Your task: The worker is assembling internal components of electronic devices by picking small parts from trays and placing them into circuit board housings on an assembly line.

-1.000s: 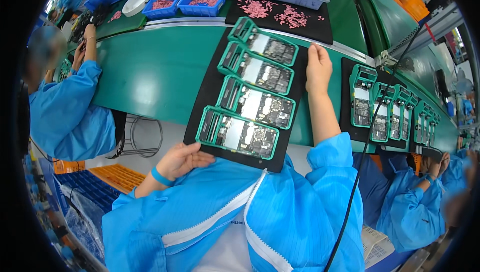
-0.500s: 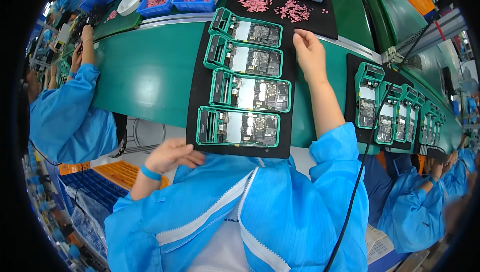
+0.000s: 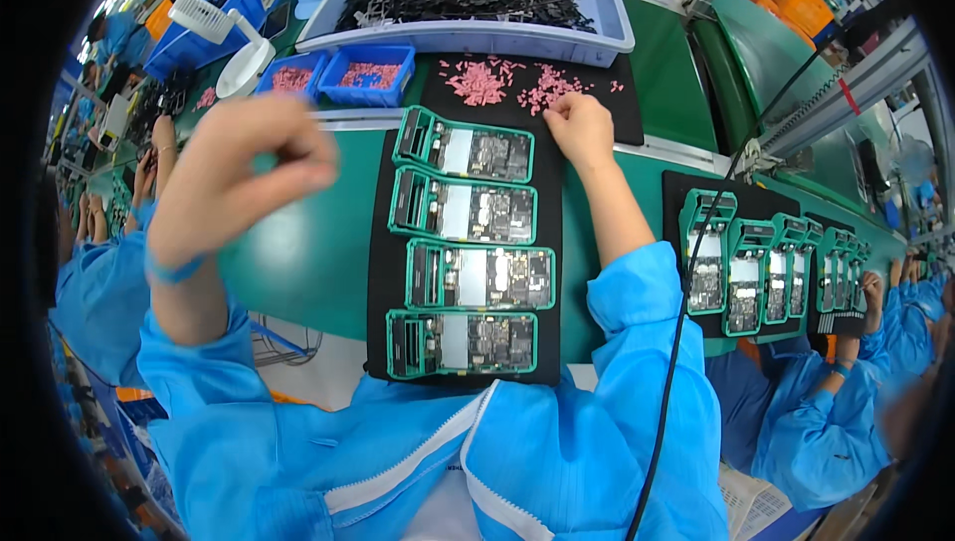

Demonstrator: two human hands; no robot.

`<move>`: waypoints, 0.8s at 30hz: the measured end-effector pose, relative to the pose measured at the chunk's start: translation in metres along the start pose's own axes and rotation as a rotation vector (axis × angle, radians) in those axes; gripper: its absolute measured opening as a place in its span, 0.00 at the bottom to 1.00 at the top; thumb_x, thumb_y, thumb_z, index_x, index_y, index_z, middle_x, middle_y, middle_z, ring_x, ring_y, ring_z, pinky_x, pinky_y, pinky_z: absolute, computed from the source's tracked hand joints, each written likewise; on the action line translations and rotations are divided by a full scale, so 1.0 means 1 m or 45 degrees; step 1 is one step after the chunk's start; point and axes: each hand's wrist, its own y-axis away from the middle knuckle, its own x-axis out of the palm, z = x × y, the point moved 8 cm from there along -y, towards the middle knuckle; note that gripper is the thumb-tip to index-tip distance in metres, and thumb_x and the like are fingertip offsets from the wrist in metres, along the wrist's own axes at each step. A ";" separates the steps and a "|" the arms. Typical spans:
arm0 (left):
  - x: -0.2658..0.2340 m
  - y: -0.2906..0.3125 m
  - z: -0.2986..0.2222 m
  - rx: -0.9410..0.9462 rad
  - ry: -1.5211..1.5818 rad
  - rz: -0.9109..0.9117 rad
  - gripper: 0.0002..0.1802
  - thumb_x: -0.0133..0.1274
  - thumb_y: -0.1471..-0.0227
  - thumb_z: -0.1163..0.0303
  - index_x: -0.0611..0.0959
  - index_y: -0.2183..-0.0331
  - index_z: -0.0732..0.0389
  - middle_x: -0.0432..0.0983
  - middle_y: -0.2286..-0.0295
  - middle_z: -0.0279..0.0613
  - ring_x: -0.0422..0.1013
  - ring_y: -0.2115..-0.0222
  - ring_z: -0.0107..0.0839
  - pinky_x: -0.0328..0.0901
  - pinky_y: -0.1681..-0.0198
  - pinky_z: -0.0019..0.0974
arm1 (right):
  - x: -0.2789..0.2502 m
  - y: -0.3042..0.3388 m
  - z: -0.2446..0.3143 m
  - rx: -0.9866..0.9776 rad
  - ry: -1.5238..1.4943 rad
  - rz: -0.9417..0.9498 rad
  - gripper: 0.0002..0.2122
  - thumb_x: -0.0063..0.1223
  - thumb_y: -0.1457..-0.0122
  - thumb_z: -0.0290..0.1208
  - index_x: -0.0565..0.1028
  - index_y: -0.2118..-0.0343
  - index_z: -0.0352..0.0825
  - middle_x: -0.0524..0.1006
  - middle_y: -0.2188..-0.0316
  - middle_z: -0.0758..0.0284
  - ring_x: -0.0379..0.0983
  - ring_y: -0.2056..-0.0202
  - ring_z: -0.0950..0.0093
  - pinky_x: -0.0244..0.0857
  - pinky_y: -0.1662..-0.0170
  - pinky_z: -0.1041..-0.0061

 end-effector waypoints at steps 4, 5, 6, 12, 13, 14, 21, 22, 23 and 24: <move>0.046 -0.094 0.067 0.066 -0.190 0.066 0.06 0.57 0.56 0.73 0.79 0.75 0.66 0.74 0.81 0.43 0.70 0.79 0.31 0.66 0.73 0.32 | 0.019 -0.007 0.019 -0.126 0.129 0.067 0.06 0.60 0.55 0.33 0.78 0.78 0.36 0.78 0.75 0.61 0.75 0.69 0.62 0.69 0.65 0.65; 0.060 -0.112 0.085 0.039 -0.267 0.097 0.06 0.57 0.57 0.72 0.80 0.75 0.65 0.75 0.80 0.45 0.71 0.79 0.33 0.66 0.73 0.33 | 0.025 -0.009 0.022 -0.157 0.160 0.076 0.06 0.59 0.55 0.33 0.78 0.78 0.36 0.78 0.74 0.61 0.75 0.69 0.62 0.69 0.65 0.64; 0.078 -0.129 0.106 0.018 -0.221 0.135 0.06 0.57 0.59 0.72 0.80 0.76 0.64 0.76 0.80 0.45 0.73 0.78 0.36 0.67 0.72 0.35 | 0.027 -0.009 0.024 -0.152 0.167 0.104 0.05 0.58 0.55 0.32 0.78 0.78 0.36 0.77 0.73 0.60 0.75 0.69 0.61 0.69 0.64 0.63; 0.157 -0.189 0.169 -0.054 -0.283 0.196 0.04 0.58 0.64 0.71 0.84 0.78 0.58 0.78 0.77 0.47 0.75 0.72 0.45 0.69 0.65 0.42 | 0.021 0.002 0.024 -0.229 0.311 0.039 0.05 0.54 0.50 0.28 0.74 0.73 0.32 0.75 0.71 0.57 0.73 0.67 0.59 0.67 0.63 0.62; 0.165 -0.193 0.174 -0.055 -0.282 0.199 0.04 0.58 0.64 0.71 0.84 0.78 0.58 0.78 0.77 0.47 0.75 0.72 0.45 0.69 0.65 0.42 | 0.016 0.005 0.021 -0.201 0.340 0.018 0.05 0.53 0.49 0.27 0.74 0.71 0.32 0.74 0.71 0.57 0.72 0.66 0.59 0.67 0.62 0.62; 0.171 -0.197 0.179 -0.049 -0.308 0.180 0.05 0.58 0.63 0.70 0.84 0.78 0.60 0.78 0.78 0.47 0.75 0.73 0.45 0.69 0.66 0.41 | 0.013 0.006 0.019 -0.200 0.337 0.020 0.05 0.53 0.49 0.27 0.74 0.71 0.32 0.74 0.71 0.57 0.72 0.66 0.59 0.67 0.62 0.62; 0.191 -0.211 0.195 -0.192 -0.474 0.107 0.07 0.60 0.66 0.68 0.85 0.78 0.59 0.77 0.79 0.48 0.75 0.74 0.44 0.69 0.65 0.41 | -0.009 0.016 0.002 -0.146 0.322 -0.069 0.04 0.53 0.49 0.26 0.74 0.73 0.32 0.74 0.72 0.58 0.72 0.67 0.59 0.67 0.62 0.63; 0.191 -0.213 0.196 -0.203 -0.477 0.096 0.07 0.60 0.66 0.68 0.85 0.78 0.59 0.77 0.79 0.48 0.75 0.74 0.45 0.69 0.66 0.41 | -0.010 0.016 0.001 -0.137 0.314 -0.066 0.04 0.53 0.49 0.26 0.74 0.73 0.32 0.74 0.72 0.58 0.72 0.67 0.59 0.67 0.62 0.63; 0.191 -0.214 0.196 -0.213 -0.481 0.083 0.07 0.60 0.66 0.68 0.85 0.79 0.59 0.77 0.79 0.49 0.75 0.74 0.45 0.69 0.66 0.41 | -0.011 0.017 0.001 -0.128 0.307 -0.063 0.04 0.53 0.49 0.26 0.73 0.73 0.32 0.74 0.72 0.58 0.72 0.67 0.59 0.67 0.62 0.63; 0.191 -0.217 0.194 -0.210 -0.488 0.085 0.07 0.60 0.66 0.68 0.85 0.79 0.59 0.77 0.79 0.49 0.75 0.74 0.45 0.69 0.66 0.41 | -0.014 0.017 0.000 -0.127 0.301 -0.069 0.04 0.53 0.49 0.26 0.73 0.73 0.32 0.74 0.72 0.58 0.72 0.67 0.59 0.67 0.62 0.63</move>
